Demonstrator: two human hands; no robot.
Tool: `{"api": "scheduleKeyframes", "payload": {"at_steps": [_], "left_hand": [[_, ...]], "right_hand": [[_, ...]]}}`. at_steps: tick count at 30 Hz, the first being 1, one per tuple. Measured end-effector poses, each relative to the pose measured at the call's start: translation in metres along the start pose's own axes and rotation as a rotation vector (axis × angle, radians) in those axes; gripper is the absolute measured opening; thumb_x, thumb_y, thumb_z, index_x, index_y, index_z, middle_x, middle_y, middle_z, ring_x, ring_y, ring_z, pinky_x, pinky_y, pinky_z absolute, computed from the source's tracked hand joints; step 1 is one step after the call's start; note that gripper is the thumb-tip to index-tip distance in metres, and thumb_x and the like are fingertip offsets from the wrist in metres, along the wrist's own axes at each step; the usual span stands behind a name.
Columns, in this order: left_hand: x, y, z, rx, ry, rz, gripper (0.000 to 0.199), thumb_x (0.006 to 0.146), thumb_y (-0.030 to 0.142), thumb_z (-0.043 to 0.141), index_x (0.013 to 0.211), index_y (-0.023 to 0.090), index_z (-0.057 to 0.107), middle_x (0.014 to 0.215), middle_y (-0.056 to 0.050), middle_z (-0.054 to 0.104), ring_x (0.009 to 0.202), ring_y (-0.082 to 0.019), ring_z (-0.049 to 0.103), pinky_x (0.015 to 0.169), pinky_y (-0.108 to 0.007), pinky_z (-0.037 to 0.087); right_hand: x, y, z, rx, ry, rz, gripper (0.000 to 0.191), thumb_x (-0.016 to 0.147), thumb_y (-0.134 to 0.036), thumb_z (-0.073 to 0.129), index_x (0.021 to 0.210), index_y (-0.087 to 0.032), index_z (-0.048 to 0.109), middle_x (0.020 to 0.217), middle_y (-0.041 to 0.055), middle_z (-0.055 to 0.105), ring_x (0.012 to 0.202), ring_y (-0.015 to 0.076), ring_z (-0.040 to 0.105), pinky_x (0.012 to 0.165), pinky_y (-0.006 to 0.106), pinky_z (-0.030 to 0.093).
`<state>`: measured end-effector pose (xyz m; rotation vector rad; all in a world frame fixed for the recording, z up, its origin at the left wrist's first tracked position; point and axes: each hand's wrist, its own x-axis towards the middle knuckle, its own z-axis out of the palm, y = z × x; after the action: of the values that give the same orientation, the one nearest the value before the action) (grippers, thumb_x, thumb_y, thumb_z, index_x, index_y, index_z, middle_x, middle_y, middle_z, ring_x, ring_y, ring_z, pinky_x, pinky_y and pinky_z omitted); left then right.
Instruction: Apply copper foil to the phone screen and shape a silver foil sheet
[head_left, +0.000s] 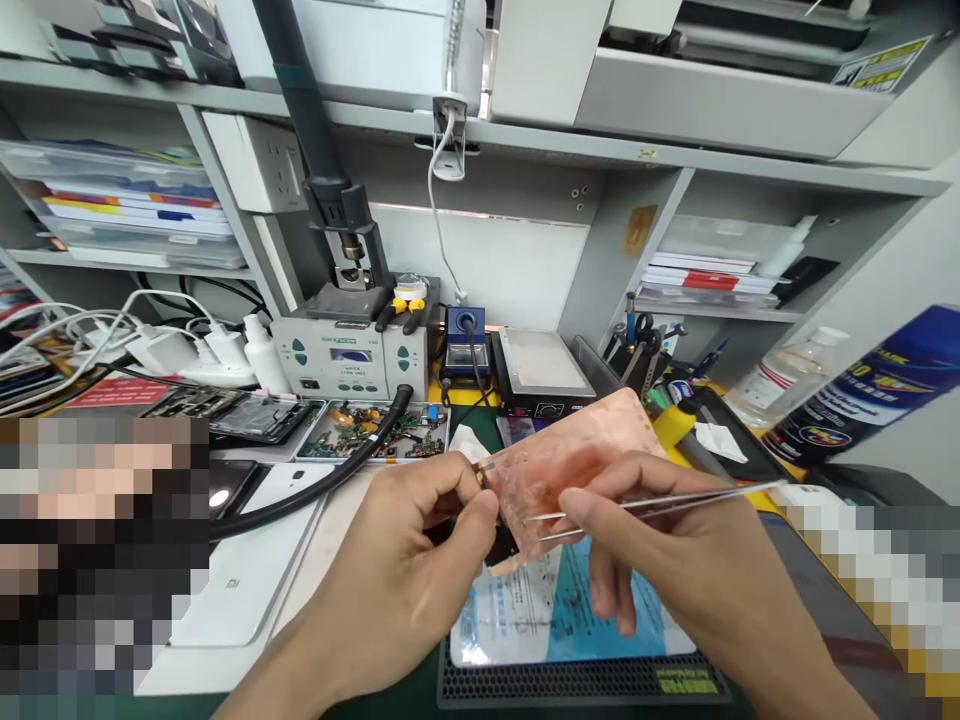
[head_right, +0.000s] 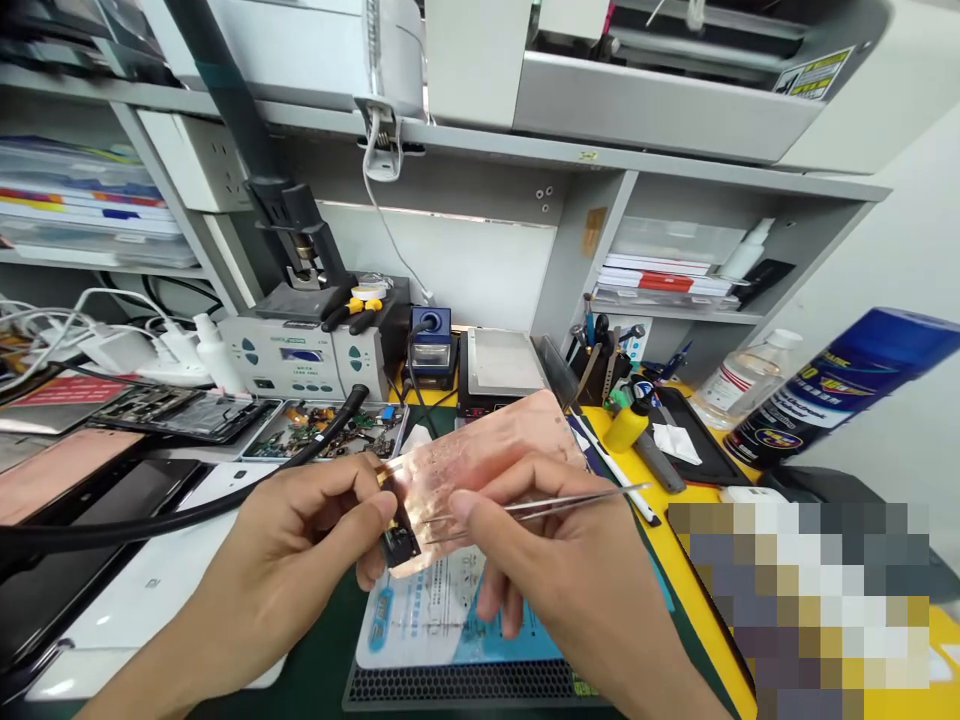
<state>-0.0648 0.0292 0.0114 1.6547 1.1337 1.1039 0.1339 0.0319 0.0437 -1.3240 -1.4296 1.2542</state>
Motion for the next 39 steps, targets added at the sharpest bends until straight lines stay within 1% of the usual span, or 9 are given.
{"api": "scheduleKeyframes", "payload": {"at_steps": [3,6,13,16,19,22,28,35,39], "left_hand": [[0.0002,0.0012,0.0008,0.106,-0.005,0.077,0.033,0.098,0.026,0.048,0.066,0.021,0.05,0.06,0.003,0.055,0.056,-0.012,0.051,0.053,-0.026,0.035],[-0.0002,0.0015,0.0002,0.195,-0.021,0.14,0.032,0.097,0.021,0.048,0.066,0.02,0.051,0.062,0.004,0.053,0.056,-0.011,0.048,0.054,-0.026,0.034],[-0.0008,0.0009,0.0003,0.242,-0.036,0.174,0.032,0.097,0.019,0.049,0.065,0.02,0.052,0.065,0.005,0.055,0.059,-0.01,0.05,0.056,-0.024,0.036],[-0.0008,0.0006,0.0001,0.253,-0.035,0.195,0.032,0.097,0.018,0.049,0.066,0.021,0.053,0.064,0.005,0.054,0.057,-0.009,0.048,0.053,-0.024,0.034],[-0.0007,0.0002,0.0001,0.253,-0.042,0.19,0.032,0.097,0.018,0.05,0.066,0.021,0.053,0.066,0.004,0.057,0.059,-0.01,0.051,0.055,-0.025,0.036],[-0.0001,0.0002,0.0013,0.241,-0.048,0.181,0.032,0.097,0.018,0.05,0.065,0.021,0.054,0.069,0.003,0.059,0.063,-0.012,0.055,0.058,-0.026,0.038],[0.0014,0.0003,0.0042,0.234,-0.05,0.193,0.031,0.096,0.017,0.051,0.066,0.021,0.054,0.067,0.003,0.059,0.062,-0.011,0.054,0.058,-0.026,0.037],[-0.0009,-0.0006,0.0027,0.22,-0.047,0.193,0.03,0.096,0.017,0.051,0.067,0.021,0.054,0.068,0.004,0.057,0.062,-0.011,0.053,0.056,-0.025,0.037],[-0.0012,-0.0008,0.0023,0.225,-0.032,0.176,0.03,0.097,0.019,0.051,0.067,0.021,0.054,0.066,0.004,0.055,0.06,-0.011,0.051,0.054,-0.025,0.035]], "right_hand": [[0.001,0.0021,0.0014,-0.008,-0.012,0.017,0.032,0.083,-0.045,0.074,0.066,-0.02,0.063,0.04,-0.0005,0.063,0.029,0.0093,0.049,0.032,0.017,0.04],[0.0016,0.0027,0.0015,-0.036,-0.034,0.029,0.031,0.085,-0.043,0.072,0.066,-0.02,0.063,0.041,-0.0006,0.063,0.03,0.0093,0.049,0.031,0.017,0.041],[0.0008,-0.0003,0.0006,-0.092,-0.017,0.025,0.029,0.084,-0.035,0.072,0.064,-0.02,0.059,0.042,-0.0013,0.064,0.03,0.0078,0.047,0.032,0.016,0.039],[0.0015,0.0005,0.0005,-0.087,-0.024,0.012,0.029,0.083,-0.034,0.074,0.063,-0.02,0.058,0.043,-0.0017,0.064,0.031,0.0088,0.05,0.032,0.017,0.042],[0.0023,0.0016,0.0004,-0.06,-0.049,-0.012,0.028,0.083,-0.032,0.074,0.062,-0.021,0.058,0.045,-0.0021,0.064,0.032,0.0097,0.053,0.032,0.017,0.044],[0.0026,0.0022,0.0001,-0.052,-0.056,-0.01,0.027,0.084,-0.029,0.073,0.063,-0.021,0.058,0.046,-0.0025,0.065,0.033,0.0096,0.054,0.032,0.017,0.044],[0.004,0.0031,-0.001,-0.081,-0.075,0.008,0.026,0.085,-0.028,0.068,0.063,-0.021,0.056,0.046,-0.002,0.064,0.032,0.0092,0.051,0.033,0.019,0.044],[0.0048,0.0037,-0.0021,-0.094,-0.11,0.008,0.028,0.088,-0.029,0.066,0.064,-0.02,0.056,0.047,-0.0016,0.065,0.032,0.0089,0.05,0.034,0.019,0.043],[0.004,0.0055,-0.0028,-0.047,-0.075,-0.028,0.027,0.087,-0.03,0.068,0.065,-0.021,0.055,0.045,-0.0016,0.065,0.032,0.0102,0.052,0.034,0.02,0.042]]}}
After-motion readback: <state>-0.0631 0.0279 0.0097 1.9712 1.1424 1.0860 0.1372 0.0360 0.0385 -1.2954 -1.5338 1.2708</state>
